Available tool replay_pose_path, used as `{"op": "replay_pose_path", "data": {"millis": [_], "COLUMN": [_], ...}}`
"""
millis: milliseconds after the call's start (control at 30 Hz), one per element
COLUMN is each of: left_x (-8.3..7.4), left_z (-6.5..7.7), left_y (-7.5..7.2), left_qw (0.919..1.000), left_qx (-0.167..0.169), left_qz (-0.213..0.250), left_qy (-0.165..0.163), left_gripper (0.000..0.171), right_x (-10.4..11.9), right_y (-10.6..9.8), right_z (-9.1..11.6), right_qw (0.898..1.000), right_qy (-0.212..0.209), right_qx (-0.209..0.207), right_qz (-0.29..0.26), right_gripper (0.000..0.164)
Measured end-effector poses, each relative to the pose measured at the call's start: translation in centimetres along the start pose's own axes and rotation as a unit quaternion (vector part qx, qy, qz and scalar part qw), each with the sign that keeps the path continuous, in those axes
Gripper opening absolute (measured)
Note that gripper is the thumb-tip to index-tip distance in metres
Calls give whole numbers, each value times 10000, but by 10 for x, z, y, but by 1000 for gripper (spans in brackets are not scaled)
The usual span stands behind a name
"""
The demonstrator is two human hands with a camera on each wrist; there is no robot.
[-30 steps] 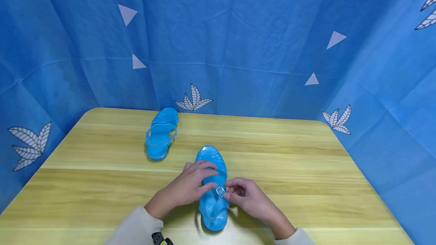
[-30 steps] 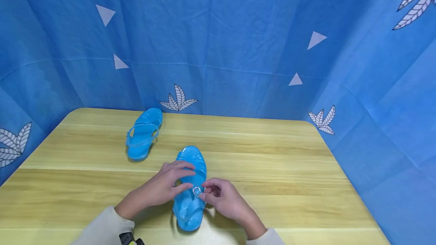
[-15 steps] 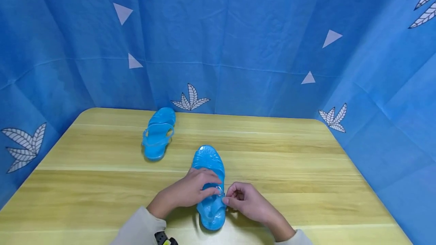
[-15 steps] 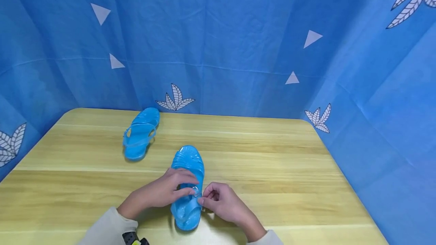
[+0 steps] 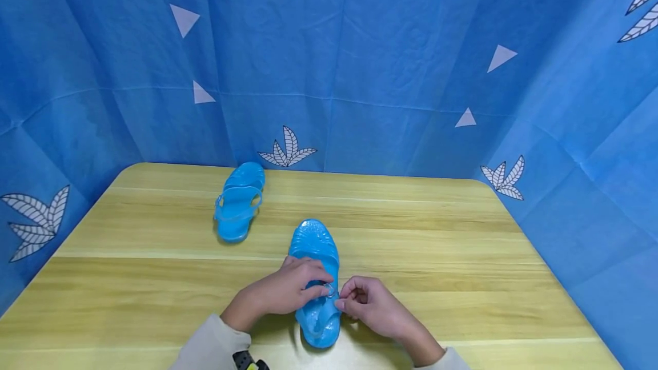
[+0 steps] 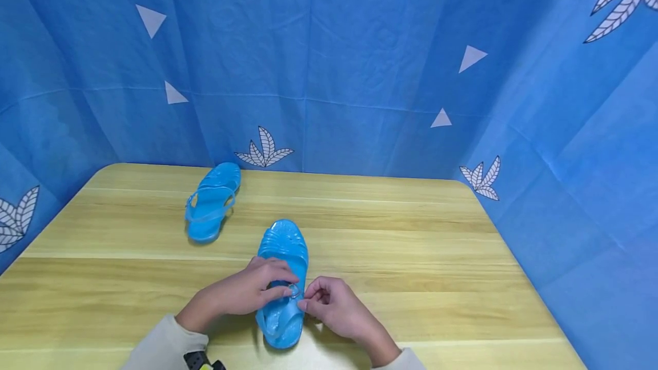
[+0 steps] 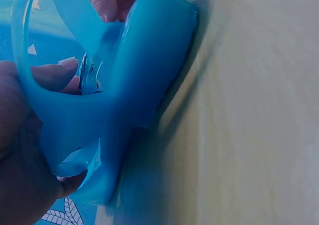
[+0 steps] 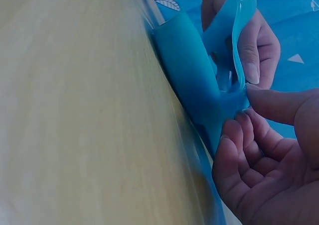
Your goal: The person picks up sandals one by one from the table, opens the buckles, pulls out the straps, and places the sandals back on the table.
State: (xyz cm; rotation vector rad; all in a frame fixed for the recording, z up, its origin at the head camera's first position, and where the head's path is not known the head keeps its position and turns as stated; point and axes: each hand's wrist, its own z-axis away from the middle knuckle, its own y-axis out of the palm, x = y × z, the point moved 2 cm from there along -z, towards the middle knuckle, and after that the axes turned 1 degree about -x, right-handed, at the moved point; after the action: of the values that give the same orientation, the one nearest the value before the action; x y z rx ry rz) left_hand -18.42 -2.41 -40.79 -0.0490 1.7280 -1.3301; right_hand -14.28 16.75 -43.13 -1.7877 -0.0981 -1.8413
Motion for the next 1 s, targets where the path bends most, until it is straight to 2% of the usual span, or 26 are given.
{"op": "replay_pose_path", "data": {"millis": [400,533,800,1000], "left_x": [4,5,5,7], "left_z": [1,0,0,0], "left_y": [0,1,0,2], "left_qw": [9991,9986,9959,9931], "left_qx": [39,14,33,-36], "left_qz": [425,521,893,1175], "left_qy": [45,81,-116,29], "left_gripper": [26,24,21,19], "right_x": [1,0,-2,-4], "right_y": [-3,-3,-3,-3], "right_z": [0,0,0,-1], "right_qw": [9999,9997,9980,9951], "right_qy": [102,146,168,220], "right_qx": [-14,46,207,311], "right_qz": [9,-178,-577,-908], "right_gripper": [20,19,18,19]}}
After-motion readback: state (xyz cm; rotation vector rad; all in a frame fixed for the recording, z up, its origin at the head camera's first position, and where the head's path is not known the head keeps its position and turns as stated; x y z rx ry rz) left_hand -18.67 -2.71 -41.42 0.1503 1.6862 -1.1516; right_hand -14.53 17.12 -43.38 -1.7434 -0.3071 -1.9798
